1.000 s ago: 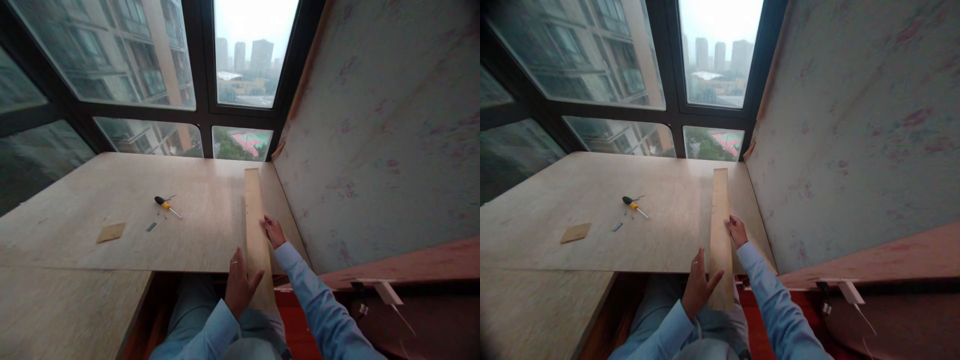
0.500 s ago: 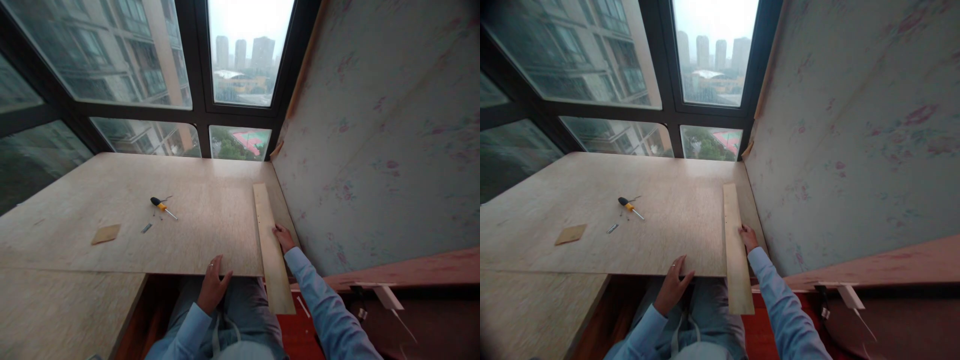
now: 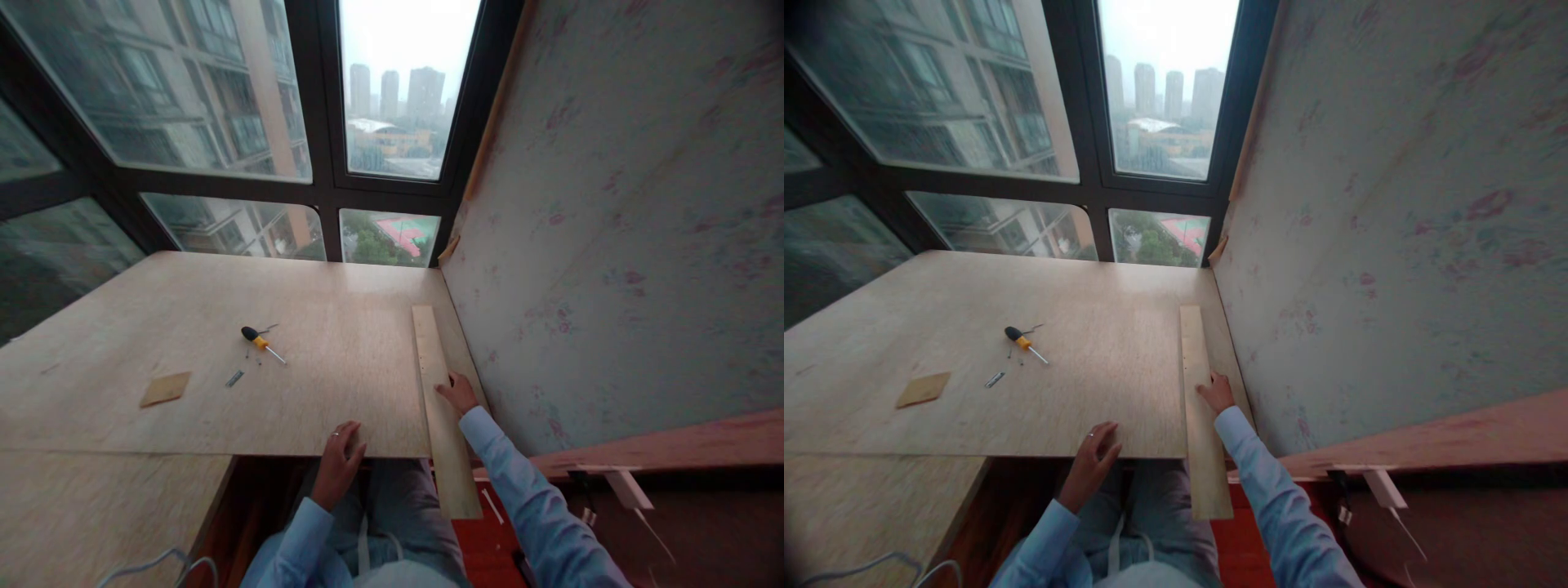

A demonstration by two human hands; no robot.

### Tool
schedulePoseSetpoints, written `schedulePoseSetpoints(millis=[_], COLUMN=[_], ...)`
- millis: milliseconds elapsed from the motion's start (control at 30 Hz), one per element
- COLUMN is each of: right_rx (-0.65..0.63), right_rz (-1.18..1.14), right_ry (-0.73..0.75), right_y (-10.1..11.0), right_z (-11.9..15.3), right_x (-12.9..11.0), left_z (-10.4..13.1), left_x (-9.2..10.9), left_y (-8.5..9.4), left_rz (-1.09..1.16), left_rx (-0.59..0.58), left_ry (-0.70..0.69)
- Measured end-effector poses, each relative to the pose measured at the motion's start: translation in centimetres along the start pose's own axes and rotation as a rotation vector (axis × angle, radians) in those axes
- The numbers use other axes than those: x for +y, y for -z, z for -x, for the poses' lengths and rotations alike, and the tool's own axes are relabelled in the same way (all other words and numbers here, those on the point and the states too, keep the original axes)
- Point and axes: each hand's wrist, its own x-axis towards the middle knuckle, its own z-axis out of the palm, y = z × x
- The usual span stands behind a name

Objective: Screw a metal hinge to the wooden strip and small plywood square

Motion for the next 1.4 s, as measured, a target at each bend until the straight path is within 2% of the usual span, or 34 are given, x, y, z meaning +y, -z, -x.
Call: schedulePoseSetpoints(millis=[200,333,400,467,533,600,700,767,833,900,933,1033,1167,1333,1400], right_rx=[0.034,-0.001,-0.031,-0.029,0.015,0.043,0.051,0.038,0.023,0.008,0.0,-0.025,-0.083,-0.138,-0.157], right_rz=[0.118,0.136,0.13,0.142,0.16,0.163,0.19,0.208,0.212,0.211,0.211,0.202,0.182,0.171,0.167], right_ry=[0.009,0.06,0.087,0.078,0.052,0.095,0.153,0.185,0.221,0.257,0.269,0.282,0.296,0.382,0.407], right_y=[-0.7,-1.0,-1.2,-1.4,-1.7,-1.9,-2.2,-2.2,-2.2,-2.3,-2.4,-2.9,-4.2,-6.1,-7.0], right_z=[0.8,2.3,3.0,3.6,4.2,4.7,5.5,5.9,6.2,6.2,6.2,6.0,5.8,5.8,5.8], right_x=[-0.3,-0.5,-0.1,0.9,2.2,3.3,3.8,3.5,2.8,1.9,1.5,0.2,-1.8,-4.0,-4.3], left_z=[-1.0,-1.0,-1.1,-1.5,-2.4,-3.7,-6.0,-7.4,-8.5,-9.3,-9.6,-10.5,-12.2,-15.1,-16.2], left_x=[1.0,1.6,1.5,0.8,-0.2,-1.6,-4.1,-5.9,-7.8,-9.4,-10.2,-11.8,-12.2,-11.3,-11.1], left_y=[2.0,3.9,5.1,6.8,9.2,12.3,18.2,22.4,26.2,28.9,29.7,30.1,28.2,27.1,27.2], left_rz=[0.091,0.176,0.207,0.228,0.224,0.191,0.104,-0.017,-0.183,-0.349,-0.415,-0.531,-0.593,-0.621,-0.597], left_rx=[-0.129,-0.239,-0.258,-0.229,-0.138,0.021,0.347,0.572,0.743,0.799,0.79,0.67,0.447,0.37,0.259], left_ry=[0.081,0.108,0.142,0.178,0.208,0.243,0.331,0.407,0.519,0.592,0.607,0.552,0.375,0.401,0.402])
